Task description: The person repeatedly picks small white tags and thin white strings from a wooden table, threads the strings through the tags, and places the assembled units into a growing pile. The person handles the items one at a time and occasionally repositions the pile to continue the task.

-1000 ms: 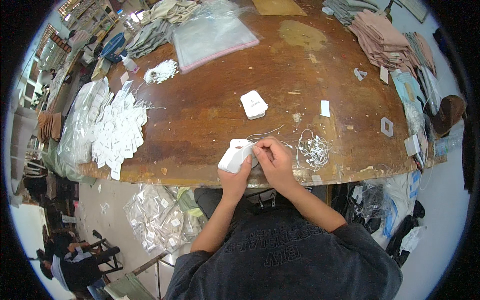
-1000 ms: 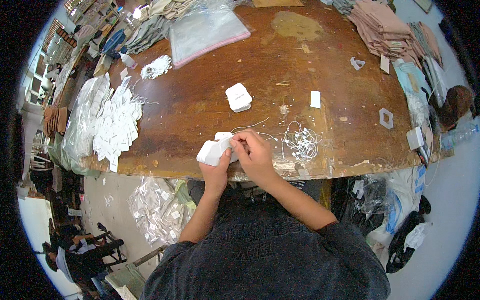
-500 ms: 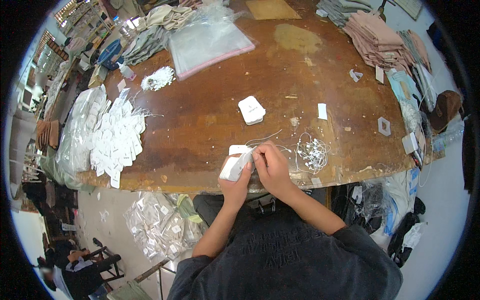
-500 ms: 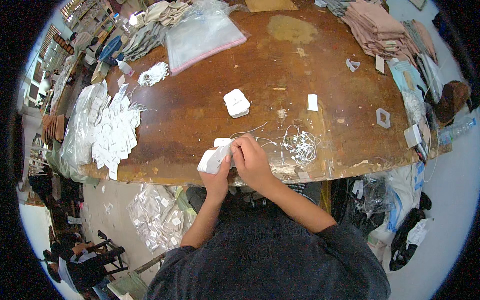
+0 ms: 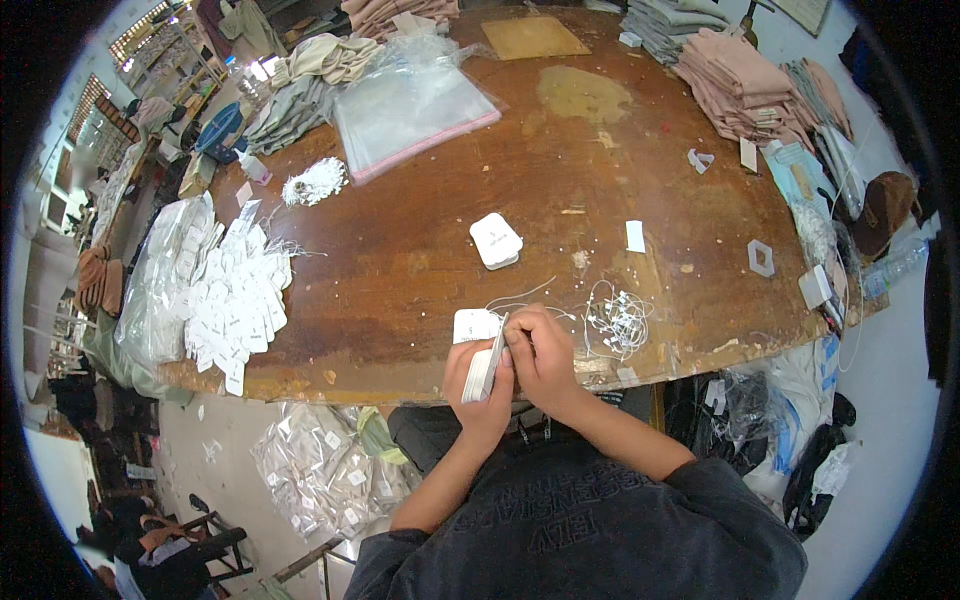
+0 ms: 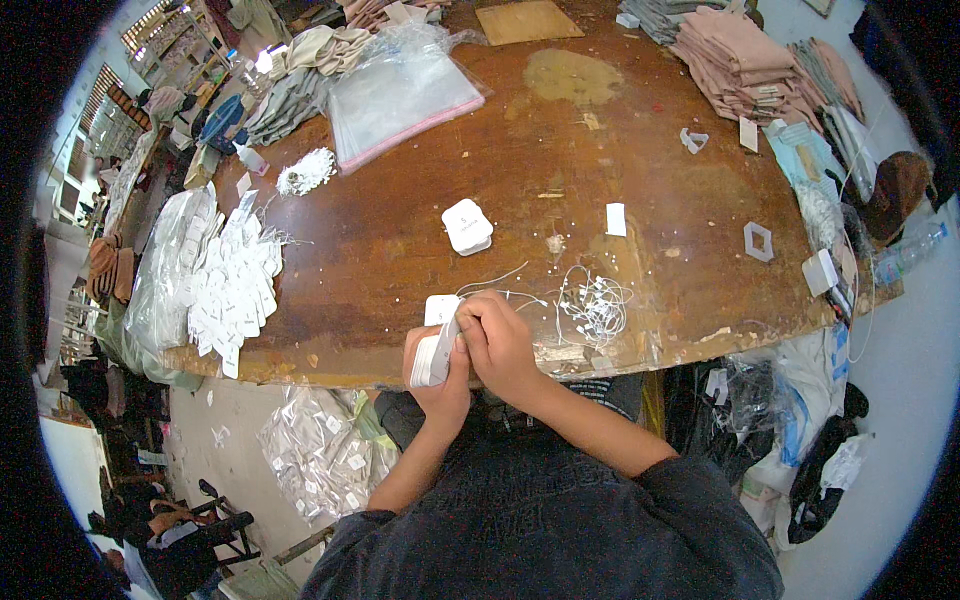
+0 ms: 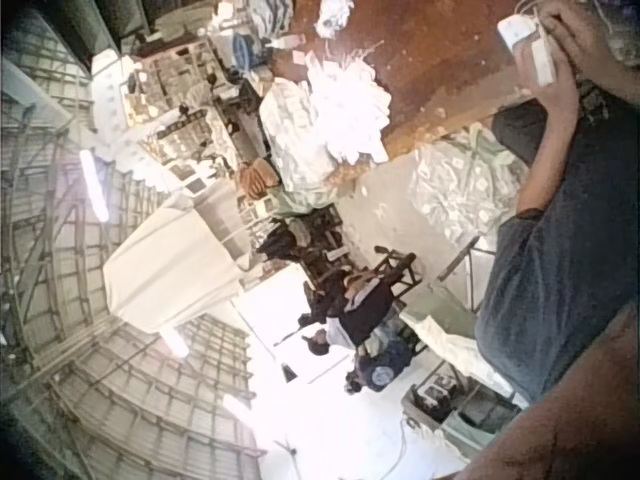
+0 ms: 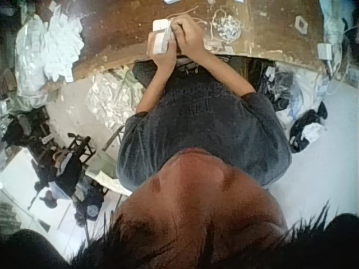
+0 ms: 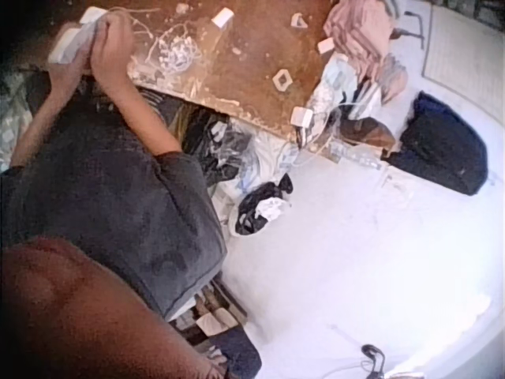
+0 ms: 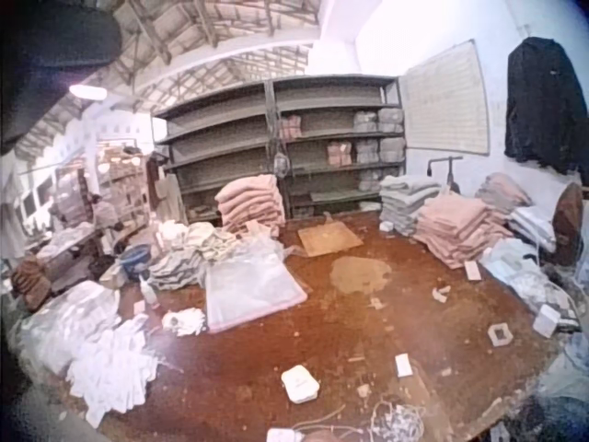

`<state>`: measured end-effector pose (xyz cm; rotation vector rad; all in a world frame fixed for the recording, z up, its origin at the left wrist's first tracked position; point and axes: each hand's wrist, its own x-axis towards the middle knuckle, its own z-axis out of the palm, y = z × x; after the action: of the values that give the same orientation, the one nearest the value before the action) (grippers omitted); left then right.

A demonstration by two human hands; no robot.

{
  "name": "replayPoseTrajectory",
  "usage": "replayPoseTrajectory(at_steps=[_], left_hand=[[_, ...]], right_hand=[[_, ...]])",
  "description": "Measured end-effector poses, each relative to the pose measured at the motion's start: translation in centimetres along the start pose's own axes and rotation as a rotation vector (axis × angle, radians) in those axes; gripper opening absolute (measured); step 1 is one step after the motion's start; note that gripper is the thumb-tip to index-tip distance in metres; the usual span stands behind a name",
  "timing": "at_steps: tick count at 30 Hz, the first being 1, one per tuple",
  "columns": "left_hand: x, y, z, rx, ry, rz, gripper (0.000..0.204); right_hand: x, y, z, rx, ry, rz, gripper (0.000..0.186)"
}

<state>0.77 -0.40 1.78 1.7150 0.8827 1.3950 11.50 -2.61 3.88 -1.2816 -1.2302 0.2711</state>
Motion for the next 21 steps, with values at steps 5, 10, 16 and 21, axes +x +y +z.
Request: replayPoseTrajectory(at_steps=[5, 10, 16, 21], left_hand=[[1.3, -0.6, -0.1, 0.153, -0.018, 0.319, 0.019], [2.3, -1.5, -1.2, 0.474, -0.107, 0.571, 0.026], [2.0, -1.6, -1.3, 0.640, -0.195, 0.742, 0.032], [0.7, -1.1, -1.5, 0.318, -0.236, 0.516, 0.032]], right_hand=[[-0.6, 0.1, -0.5, 0.175, -0.050, 0.258, 0.010], [0.4, -0.1, -2.4, 0.604, -0.143, 0.716, 0.012], [-0.4, 0.6, -2.4, 0.749, -0.078, 0.856, 0.014], [1.3, 3.5, -5.2, -0.024, 0.063, 0.375, 0.023]])
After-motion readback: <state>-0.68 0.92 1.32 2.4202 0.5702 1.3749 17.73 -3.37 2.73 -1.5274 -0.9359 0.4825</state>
